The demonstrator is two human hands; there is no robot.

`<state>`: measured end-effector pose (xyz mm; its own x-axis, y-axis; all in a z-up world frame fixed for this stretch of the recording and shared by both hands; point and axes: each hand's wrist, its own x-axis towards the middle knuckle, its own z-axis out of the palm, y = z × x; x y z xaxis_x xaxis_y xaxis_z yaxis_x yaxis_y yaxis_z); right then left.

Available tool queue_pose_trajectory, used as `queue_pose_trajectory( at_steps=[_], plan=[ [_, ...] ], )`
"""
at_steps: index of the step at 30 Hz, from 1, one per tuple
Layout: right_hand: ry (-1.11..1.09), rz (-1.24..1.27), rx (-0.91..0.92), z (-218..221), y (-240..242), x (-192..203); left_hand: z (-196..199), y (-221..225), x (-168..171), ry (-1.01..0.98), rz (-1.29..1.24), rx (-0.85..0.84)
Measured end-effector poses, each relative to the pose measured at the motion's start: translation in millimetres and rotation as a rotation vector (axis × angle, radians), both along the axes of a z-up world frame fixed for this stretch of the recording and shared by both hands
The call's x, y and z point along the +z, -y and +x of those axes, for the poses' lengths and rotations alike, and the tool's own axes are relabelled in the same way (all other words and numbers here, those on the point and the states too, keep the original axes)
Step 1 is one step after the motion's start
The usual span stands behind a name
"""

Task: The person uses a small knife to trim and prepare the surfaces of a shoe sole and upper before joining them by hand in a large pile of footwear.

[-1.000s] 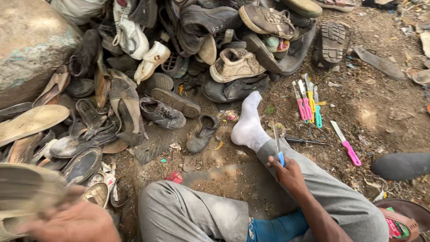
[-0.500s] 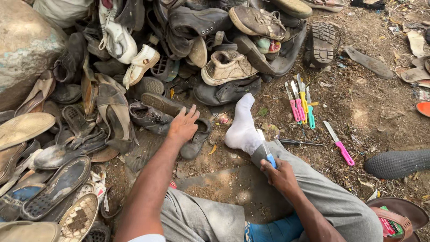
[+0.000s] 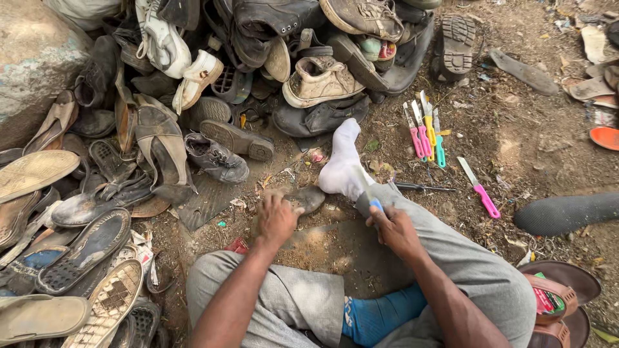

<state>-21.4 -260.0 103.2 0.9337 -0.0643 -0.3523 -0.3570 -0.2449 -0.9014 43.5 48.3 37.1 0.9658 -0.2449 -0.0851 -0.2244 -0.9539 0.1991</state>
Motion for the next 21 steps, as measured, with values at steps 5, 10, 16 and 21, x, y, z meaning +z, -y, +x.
queue_pose_trajectory(
  at_steps=[5,10,16,21],
  plan=[
    [0.061,-0.07,0.087,-9.0,-8.9,9.3,1.0,27.7,-12.9,0.046,0.184,-0.074],
    [0.047,-0.234,0.116,-12.7,-11.7,-19.4,0.9,15.7,-32.4,-0.03,-0.101,-0.039],
    [0.166,-0.315,0.221,-36.5,-39.1,-56.9,16.3,11.5,-51.2,0.162,-0.244,-0.034],
    [0.066,-0.418,0.229,-33.7,-61.3,-49.2,19.3,19.9,-16.2,-0.103,-0.222,0.138]
  ],
)
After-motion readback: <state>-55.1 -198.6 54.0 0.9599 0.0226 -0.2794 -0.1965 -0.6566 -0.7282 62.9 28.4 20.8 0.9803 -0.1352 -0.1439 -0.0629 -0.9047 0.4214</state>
